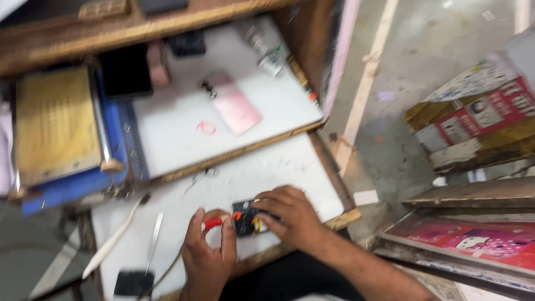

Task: The person disassembles a smartphone on a workbench, removing the back cover, battery, and motherboard. They handle various internal components and tools while working on the device.

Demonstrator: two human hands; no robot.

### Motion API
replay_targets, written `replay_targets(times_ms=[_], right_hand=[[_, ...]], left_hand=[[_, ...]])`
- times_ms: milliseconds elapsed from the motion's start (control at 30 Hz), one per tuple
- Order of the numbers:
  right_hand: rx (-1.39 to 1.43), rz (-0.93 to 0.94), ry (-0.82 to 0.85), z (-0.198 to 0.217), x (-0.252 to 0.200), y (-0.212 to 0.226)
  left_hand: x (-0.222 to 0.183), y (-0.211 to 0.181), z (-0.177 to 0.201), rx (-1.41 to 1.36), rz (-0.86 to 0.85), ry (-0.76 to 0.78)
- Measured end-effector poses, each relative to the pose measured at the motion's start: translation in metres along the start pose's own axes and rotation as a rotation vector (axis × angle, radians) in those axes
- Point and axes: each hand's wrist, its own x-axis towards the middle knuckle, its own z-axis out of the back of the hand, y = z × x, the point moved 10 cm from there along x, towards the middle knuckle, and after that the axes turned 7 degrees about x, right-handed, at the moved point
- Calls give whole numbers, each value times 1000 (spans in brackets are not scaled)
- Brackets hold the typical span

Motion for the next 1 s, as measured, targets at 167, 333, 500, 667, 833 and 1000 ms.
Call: replay_targets(times_ms=[167, 333, 500, 667, 833, 1000], right_hand=[[-131, 75, 185, -13, -21, 10], [-205, 41, 271, -25, -30, 2], [-259, 51, 299, -32, -32, -3], [-262, 55, 297, -34, -35, -6], [-257, 45, 297, -34, -35, -9], [-267, 47, 305, -35, -36, -10]], left_hand=[[-10, -4, 5, 9, -40, 122], [-25, -6, -8, -9, -63, 188], [-30, -8, -19, 6, -102, 195], [-32, -7, -24, 30, -130, 205], [-33, -7, -30, 26, -159, 232], [-36, -7, -34, 55, -175, 260]])
